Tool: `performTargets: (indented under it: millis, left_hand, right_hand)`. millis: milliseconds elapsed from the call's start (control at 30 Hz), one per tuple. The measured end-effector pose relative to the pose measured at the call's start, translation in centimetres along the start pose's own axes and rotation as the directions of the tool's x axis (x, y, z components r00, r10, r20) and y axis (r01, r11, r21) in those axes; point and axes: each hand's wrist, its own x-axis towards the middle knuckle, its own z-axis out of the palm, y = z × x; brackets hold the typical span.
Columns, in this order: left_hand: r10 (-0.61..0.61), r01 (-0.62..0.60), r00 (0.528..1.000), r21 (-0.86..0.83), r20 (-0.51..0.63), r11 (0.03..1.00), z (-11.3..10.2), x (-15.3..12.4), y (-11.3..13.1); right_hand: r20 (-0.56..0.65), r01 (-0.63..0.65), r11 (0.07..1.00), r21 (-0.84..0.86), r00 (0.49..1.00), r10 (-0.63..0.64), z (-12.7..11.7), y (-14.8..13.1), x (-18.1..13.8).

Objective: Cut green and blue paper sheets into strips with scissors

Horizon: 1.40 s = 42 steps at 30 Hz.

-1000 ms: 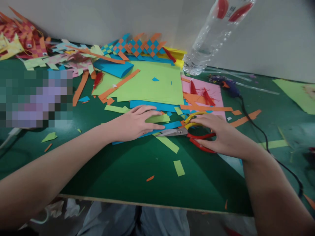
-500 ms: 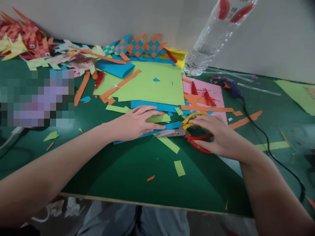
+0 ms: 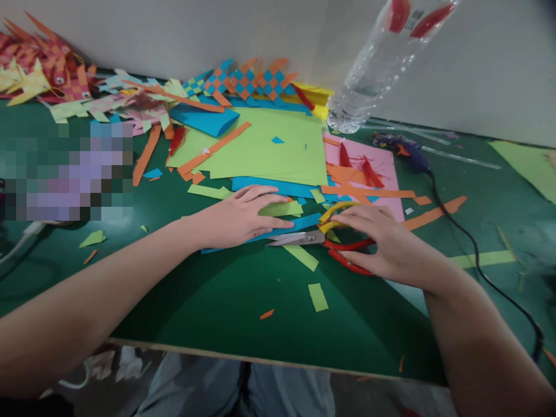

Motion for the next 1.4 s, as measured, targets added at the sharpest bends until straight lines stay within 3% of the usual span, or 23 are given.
performTargets:
  millis: [400, 700, 867, 967, 1167, 1400]
  left_hand:
    - [-0.010, 0.010, 1.000, 0.012, -0.001, 1.000, 0.2, 0.3, 0.1]
    - [0.025, -0.002, 0.985, 0.133, -0.170, 0.991, 0.7, 0.9, 0.7]
    - [0.126, -0.097, 0.971, 0.147, -0.202, 0.984, 0.4, 0.6, 0.6]
    - [0.139, -0.120, 0.974, 0.109, -0.181, 0.987, 0.2, -0.1, 0.3]
    - [0.018, -0.016, 0.999, 0.089, -0.026, 0.996, -0.2, -1.1, 0.2]
    - [-0.013, 0.011, 1.000, 0.090, 0.024, 0.996, -0.1, -0.8, 0.1]
  right_hand:
    - [-0.030, -0.034, 0.999, -0.024, 0.999, 0.033, 0.4, -0.5, 0.2]
    - [-0.012, -0.054, 0.998, -0.030, 0.998, 0.054, 0.4, 0.6, -0.3]
    - [-0.012, -0.064, 0.997, -0.036, 0.998, 0.063, 0.5, 0.5, -0.2]
    - [-0.019, -0.059, 0.997, -0.050, 0.998, 0.058, 0.5, 0.6, -0.4]
    - [-0.022, -0.038, 0.998, -0.048, 0.999, 0.037, 0.7, 0.7, -0.4]
    - [-0.045, 0.021, 0.996, -0.086, 0.999, -0.025, 0.6, 0.4, -0.3]
